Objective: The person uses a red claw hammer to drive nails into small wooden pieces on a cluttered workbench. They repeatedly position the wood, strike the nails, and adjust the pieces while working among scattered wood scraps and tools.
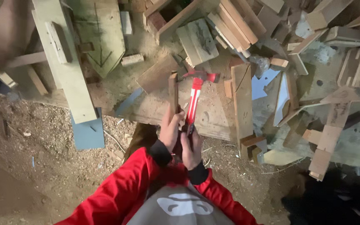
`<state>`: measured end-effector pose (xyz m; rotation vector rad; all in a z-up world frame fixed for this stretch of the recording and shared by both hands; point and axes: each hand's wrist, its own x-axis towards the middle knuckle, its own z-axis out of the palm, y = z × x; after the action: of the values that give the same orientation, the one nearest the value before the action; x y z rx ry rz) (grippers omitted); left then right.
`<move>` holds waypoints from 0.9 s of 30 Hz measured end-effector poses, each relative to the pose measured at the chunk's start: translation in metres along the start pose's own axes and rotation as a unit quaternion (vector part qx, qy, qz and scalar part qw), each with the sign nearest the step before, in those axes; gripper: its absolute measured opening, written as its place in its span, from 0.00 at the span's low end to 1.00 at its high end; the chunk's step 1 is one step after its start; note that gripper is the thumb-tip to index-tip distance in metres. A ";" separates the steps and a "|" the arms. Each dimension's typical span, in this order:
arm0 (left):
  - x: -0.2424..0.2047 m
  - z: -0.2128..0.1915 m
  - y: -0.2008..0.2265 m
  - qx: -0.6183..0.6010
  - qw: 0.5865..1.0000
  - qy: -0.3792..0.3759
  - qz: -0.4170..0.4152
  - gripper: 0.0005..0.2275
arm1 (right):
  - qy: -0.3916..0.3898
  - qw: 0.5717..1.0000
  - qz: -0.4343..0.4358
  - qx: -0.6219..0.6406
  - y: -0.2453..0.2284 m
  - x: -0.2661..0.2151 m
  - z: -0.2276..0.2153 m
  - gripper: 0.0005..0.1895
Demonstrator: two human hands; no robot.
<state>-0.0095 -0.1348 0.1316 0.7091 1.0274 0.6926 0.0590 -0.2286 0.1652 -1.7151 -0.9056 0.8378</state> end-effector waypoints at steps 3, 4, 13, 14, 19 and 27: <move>0.000 -0.002 -0.010 0.090 0.993 0.009 0.079 0.08 | 0.017 0.982 -0.030 -0.188 0.001 0.002 0.003 0.11; 0.000 -0.005 -0.010 0.081 0.994 0.005 0.072 0.08 | 0.008 0.944 -0.146 -0.297 -0.001 0.003 -0.002 0.11; -0.008 -0.075 0.074 0.214 0.966 -0.145 -0.006 0.12 | -0.232 0.946 0.192 -0.122 -0.062 0.036 -0.103 0.11; -0.006 -0.078 0.081 0.254 0.950 -0.182 0.022 0.12 | -0.251 0.935 0.203 -0.151 -0.067 0.043 -0.113 0.10; -0.025 -0.051 0.072 0.056 0.987 -0.085 -0.125 0.09 | -0.296 0.935 0.147 -0.130 -0.071 0.045 -0.108 0.12; -0.037 -0.009 0.064 0.030 0.995 -0.002 0.097 0.05 | -0.120 0.986 0.098 -0.057 -0.086 0.004 -0.035 0.09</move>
<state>-0.0421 -0.1241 0.1977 0.8699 0.9873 0.8316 0.0747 -0.2196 0.2564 -1.8506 -0.9703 1.1614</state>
